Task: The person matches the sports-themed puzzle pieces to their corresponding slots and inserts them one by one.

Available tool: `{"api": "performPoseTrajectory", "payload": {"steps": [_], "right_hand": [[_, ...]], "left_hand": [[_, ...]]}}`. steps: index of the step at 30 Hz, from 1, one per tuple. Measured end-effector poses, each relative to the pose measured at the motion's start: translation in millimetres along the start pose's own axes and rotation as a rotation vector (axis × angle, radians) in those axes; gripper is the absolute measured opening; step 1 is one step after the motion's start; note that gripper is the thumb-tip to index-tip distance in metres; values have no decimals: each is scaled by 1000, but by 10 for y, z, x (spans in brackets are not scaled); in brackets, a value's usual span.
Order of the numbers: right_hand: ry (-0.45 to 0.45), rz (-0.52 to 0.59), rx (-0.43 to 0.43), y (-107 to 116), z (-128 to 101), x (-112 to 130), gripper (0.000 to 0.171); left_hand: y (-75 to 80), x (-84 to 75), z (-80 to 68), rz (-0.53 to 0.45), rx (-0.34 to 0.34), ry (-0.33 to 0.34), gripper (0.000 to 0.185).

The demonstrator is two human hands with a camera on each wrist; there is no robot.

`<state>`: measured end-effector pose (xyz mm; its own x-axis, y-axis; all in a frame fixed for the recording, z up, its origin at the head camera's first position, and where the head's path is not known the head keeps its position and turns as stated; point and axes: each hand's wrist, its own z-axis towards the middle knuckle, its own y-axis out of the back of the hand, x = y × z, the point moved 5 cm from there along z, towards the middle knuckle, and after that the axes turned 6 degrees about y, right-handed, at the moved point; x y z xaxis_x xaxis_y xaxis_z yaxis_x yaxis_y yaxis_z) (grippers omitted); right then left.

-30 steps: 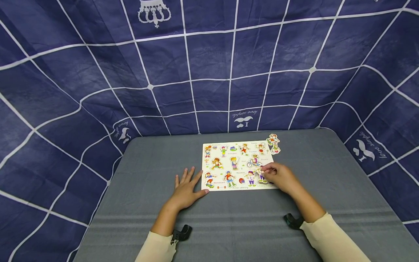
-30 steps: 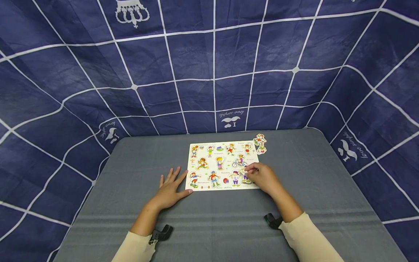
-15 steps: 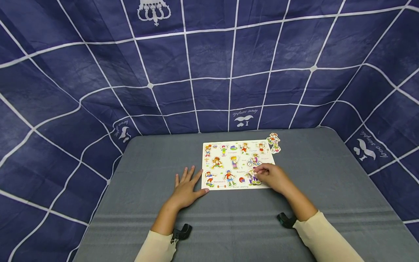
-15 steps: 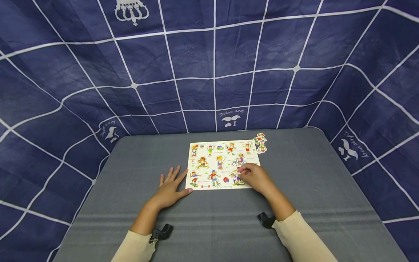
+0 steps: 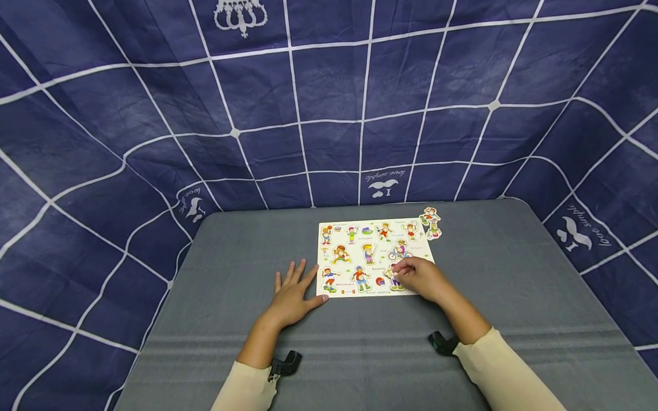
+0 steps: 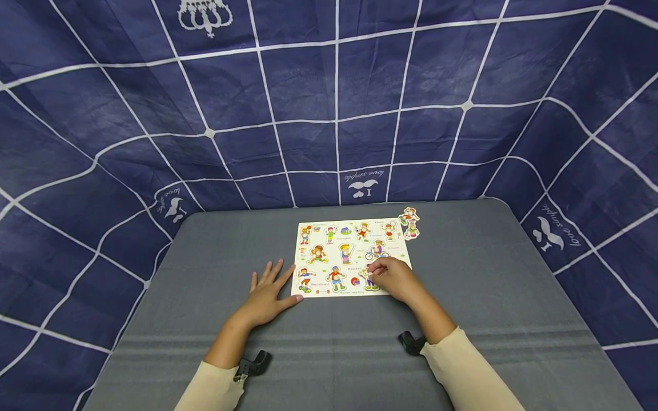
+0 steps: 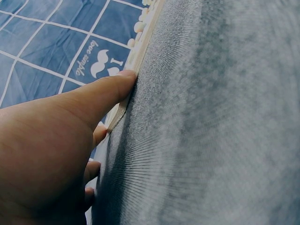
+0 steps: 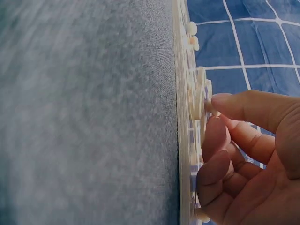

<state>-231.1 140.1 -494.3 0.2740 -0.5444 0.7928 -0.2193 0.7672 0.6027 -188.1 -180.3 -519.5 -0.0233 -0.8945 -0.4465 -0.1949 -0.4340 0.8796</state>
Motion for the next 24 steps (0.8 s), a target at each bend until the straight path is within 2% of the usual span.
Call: {"api": "performPoseTrajectory", "payload": {"steps": [7,24], "right_hand": [[2,-55,5,-11,17,-8,7],[-51,-65,19,-80,47,-59,7]], "left_hand": [[8,-23,1,-12,1,-6,84],[5,18,7,-14,0,-13,84]]}}
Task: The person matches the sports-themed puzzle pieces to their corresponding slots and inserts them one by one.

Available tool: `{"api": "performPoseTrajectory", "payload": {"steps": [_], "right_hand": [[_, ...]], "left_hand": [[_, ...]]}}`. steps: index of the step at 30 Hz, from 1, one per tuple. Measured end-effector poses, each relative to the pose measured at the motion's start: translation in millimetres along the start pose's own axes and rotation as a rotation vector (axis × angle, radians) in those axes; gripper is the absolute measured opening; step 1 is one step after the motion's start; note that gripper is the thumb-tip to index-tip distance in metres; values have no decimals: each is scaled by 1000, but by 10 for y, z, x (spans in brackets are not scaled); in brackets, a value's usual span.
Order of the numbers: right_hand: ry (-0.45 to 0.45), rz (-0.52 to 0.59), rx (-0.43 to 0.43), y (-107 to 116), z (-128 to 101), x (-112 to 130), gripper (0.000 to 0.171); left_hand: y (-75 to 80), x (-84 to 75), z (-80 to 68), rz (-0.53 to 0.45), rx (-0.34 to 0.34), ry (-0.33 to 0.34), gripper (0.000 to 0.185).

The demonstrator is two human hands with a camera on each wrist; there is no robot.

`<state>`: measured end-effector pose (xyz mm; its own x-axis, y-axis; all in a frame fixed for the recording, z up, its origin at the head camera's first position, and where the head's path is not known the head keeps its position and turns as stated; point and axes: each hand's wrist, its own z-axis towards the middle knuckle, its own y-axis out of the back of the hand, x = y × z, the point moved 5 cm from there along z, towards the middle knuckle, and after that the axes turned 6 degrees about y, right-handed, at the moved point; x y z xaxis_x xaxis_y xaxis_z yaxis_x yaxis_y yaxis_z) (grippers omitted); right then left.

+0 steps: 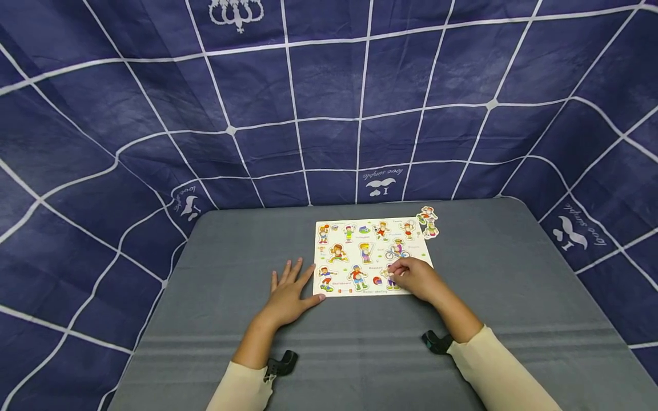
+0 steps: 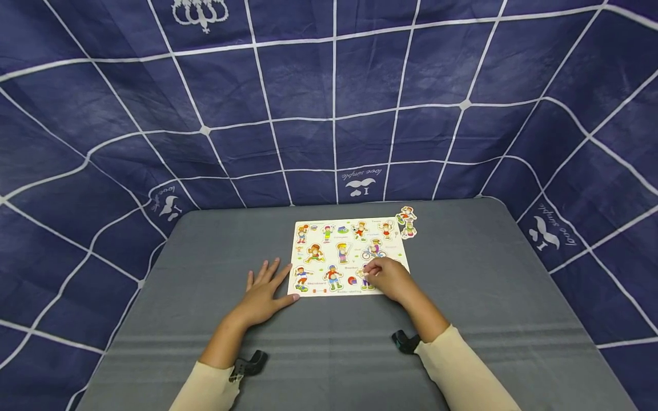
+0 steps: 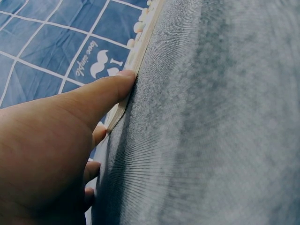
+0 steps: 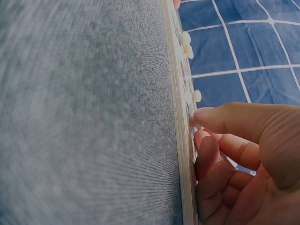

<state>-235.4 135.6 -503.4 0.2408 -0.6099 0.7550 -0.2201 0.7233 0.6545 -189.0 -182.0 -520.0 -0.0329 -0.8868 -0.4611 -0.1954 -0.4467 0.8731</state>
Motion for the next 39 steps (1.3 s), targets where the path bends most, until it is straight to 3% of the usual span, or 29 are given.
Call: {"api": "performPoseTrajectory", "payload": {"steps": [39], "right_hand": [[48,-8,-3,13,-15,4,7]], "left_hand": [[-12,-21,-2,10,-6,11,83]]}}
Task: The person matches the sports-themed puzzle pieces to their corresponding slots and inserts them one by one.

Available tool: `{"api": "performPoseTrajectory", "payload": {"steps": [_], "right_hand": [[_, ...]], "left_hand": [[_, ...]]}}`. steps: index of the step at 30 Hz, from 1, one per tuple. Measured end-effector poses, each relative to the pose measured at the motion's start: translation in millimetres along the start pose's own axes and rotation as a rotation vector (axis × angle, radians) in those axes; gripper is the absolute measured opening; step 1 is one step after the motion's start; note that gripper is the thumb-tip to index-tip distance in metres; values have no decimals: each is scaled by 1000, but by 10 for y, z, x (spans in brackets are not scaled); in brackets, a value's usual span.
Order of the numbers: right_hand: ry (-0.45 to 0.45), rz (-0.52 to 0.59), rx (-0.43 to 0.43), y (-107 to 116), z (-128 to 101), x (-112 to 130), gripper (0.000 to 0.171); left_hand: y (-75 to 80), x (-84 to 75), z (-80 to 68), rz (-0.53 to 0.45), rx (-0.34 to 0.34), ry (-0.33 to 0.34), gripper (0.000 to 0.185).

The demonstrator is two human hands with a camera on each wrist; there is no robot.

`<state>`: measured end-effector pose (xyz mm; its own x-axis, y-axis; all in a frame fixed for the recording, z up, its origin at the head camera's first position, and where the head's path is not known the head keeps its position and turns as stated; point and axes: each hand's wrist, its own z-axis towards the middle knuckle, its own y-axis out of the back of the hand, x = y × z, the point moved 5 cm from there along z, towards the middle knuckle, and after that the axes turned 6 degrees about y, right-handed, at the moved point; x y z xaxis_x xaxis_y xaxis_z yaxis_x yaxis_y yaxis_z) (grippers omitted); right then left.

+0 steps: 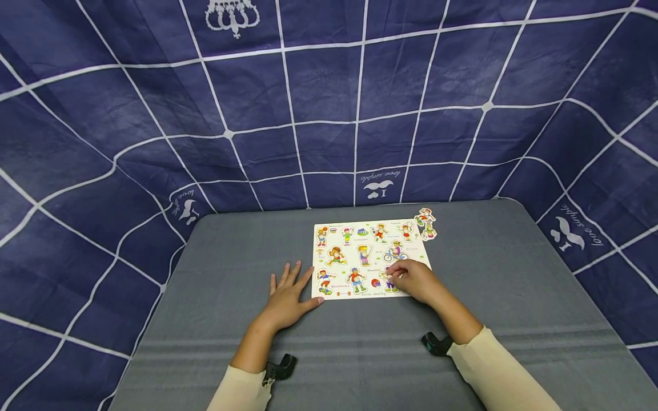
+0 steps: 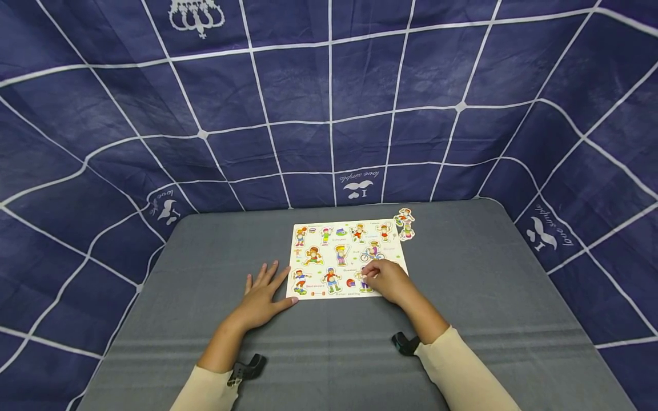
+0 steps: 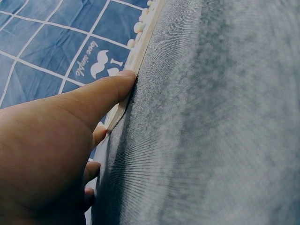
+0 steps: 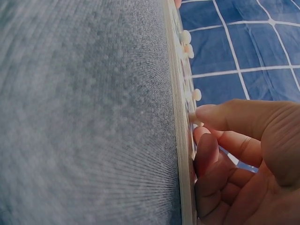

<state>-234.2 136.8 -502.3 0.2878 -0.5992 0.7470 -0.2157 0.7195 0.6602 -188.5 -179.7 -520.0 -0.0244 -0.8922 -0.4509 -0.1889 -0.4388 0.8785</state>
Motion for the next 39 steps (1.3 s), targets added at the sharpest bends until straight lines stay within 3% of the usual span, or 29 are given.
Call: {"api": "performPoseTrajectory", "payload": {"steps": [14,22,29,39], "right_hand": [[-2,88,-79,63,1,3,9],[17,277,-153,125,8,35,24],[32,295,-236,198,13,51,26],[27,360,-272,340,18,-4,27]], "left_hand": [[8,4,-3,4,1,-1,84],[-10,16,8,7,4,-5,84],[-19,13,-11,-5,2,-5,85],[4,11,-16,-2,-4,-7,84]]}}
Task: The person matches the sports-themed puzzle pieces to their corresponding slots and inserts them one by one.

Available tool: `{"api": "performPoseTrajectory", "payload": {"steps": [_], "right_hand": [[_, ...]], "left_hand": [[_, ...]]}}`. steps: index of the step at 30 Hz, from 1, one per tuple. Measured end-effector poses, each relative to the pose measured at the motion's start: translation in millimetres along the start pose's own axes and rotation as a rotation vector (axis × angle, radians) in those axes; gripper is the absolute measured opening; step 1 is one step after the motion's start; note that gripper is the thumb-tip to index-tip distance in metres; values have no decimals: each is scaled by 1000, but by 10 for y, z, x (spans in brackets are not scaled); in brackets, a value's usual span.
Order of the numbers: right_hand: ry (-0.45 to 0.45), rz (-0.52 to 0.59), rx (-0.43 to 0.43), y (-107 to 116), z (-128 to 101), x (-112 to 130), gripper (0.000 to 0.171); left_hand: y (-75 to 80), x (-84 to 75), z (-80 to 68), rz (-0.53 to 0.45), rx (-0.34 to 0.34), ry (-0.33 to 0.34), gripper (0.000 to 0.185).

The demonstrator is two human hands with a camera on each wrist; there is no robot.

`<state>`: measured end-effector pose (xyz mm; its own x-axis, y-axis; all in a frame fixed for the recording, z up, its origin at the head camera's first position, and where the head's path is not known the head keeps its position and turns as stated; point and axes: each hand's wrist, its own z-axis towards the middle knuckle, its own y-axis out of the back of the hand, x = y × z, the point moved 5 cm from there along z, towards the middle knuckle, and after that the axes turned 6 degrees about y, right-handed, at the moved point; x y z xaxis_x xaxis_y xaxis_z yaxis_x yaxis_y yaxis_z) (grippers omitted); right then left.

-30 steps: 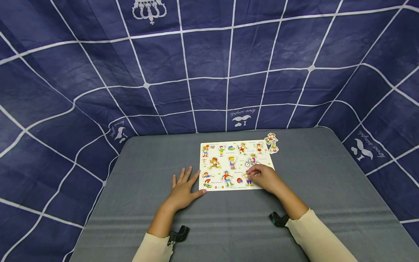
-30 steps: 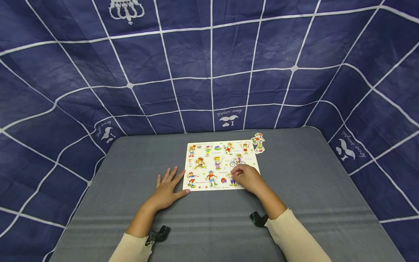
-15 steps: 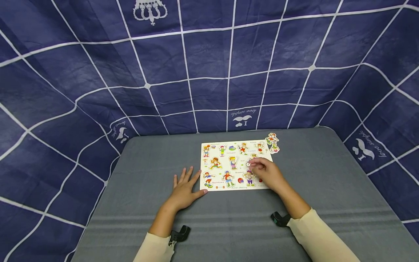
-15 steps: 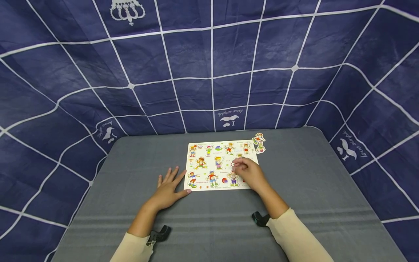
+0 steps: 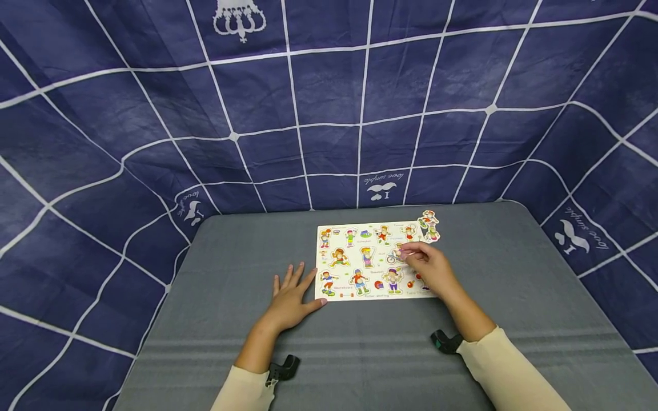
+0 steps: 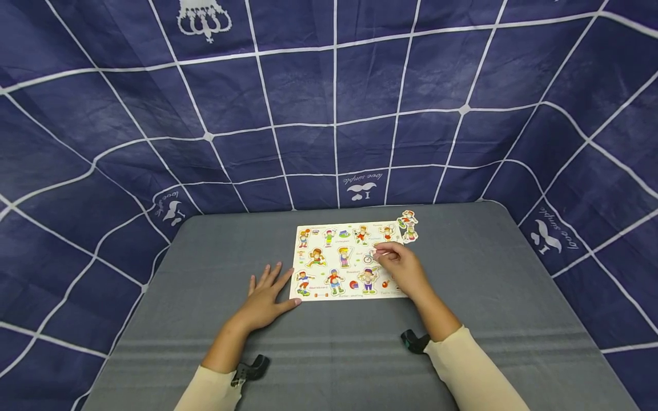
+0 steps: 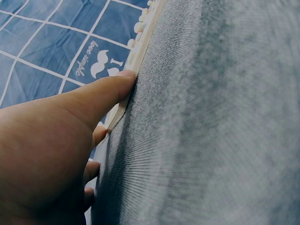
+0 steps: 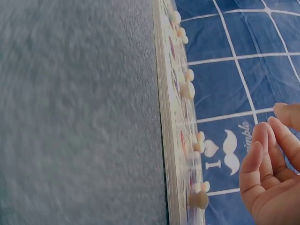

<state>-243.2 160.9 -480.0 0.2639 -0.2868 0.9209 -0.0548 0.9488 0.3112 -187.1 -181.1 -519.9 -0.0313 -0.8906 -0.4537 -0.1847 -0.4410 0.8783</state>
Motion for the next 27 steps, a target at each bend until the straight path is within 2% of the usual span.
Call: {"api": "performPoseTrajectory", "payload": {"steps": [9,14,20,27], "right_hand": [[-4,-26,-45,152,46,-33,26],[27,-73,-64,249,66,-6,27],[13,-121,-74,350,97,14,28],[46,-141,-87,443,116,197,26]], "left_hand": [[-7,-4,2,2,6,6,84],[-10,-3,5,4,0,3,84],[-5,-2,4,7,6,10,85],[10,-8,-4,0,4,8,84]]}}
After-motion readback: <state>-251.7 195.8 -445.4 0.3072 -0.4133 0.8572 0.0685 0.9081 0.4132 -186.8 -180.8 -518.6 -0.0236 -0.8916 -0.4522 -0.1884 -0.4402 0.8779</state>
